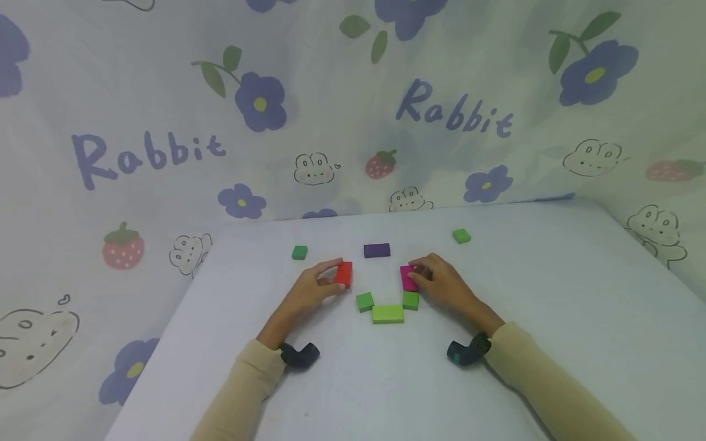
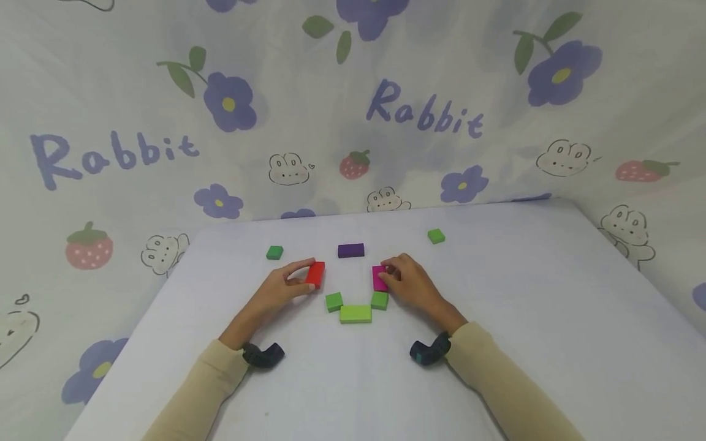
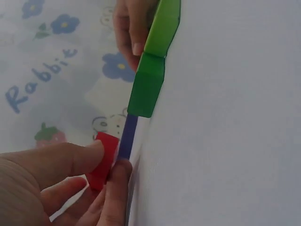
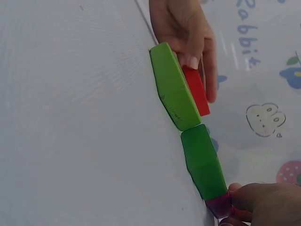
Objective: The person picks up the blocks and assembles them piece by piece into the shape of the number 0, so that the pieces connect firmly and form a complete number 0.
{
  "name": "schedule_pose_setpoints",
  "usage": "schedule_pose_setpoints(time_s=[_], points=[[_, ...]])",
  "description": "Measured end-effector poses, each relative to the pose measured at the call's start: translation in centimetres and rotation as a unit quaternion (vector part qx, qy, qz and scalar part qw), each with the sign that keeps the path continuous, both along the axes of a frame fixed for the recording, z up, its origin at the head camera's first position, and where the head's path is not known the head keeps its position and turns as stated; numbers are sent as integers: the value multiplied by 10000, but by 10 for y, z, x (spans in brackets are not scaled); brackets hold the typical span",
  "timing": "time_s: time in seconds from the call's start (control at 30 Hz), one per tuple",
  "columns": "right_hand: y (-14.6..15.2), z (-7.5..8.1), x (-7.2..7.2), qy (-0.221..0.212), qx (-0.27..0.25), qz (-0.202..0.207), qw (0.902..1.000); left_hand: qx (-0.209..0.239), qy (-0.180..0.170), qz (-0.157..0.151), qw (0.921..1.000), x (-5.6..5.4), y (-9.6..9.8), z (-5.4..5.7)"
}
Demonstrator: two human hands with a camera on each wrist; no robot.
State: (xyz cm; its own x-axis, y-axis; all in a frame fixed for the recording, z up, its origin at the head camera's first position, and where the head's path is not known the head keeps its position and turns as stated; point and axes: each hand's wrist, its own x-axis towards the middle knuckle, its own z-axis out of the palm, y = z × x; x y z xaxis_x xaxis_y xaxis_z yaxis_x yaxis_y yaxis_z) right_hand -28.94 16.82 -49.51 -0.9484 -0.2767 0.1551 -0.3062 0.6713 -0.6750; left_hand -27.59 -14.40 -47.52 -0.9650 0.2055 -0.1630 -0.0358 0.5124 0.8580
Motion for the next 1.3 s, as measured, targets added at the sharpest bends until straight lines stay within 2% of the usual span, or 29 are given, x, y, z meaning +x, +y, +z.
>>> schedule_pose_setpoints(time_s=[0.1,0.17,0.27,0.4,0.67,0.93,1.13,1.3], points=[[0,-1,1,-35,-12,15,10000,182,111,-101,9997,-1,3,-2],[0,-1,1,-40,-12,20,10000,154,244,-110,9995,-2,8,-2],[0,-2,0,-32,-14,12,10000,-164,454,37,9988,-3,15,-2],[-1,-4,-1,-20,-10,13,10000,-490,510,178,9973,-4,23,-3],[-2,-1,0,94,-23,46,9999,-645,536,153,9964,-5,29,-5],[0,0,0,103,8,20,9999,-1134,585,-52,9918,-5,31,-6],[1,-2,0,107,11,29,9999,-1089,668,-390,9910,-4,29,-4],[1,-1,-1,107,26,30,9999,-1111,775,-520,9894,-3,27,-3]])
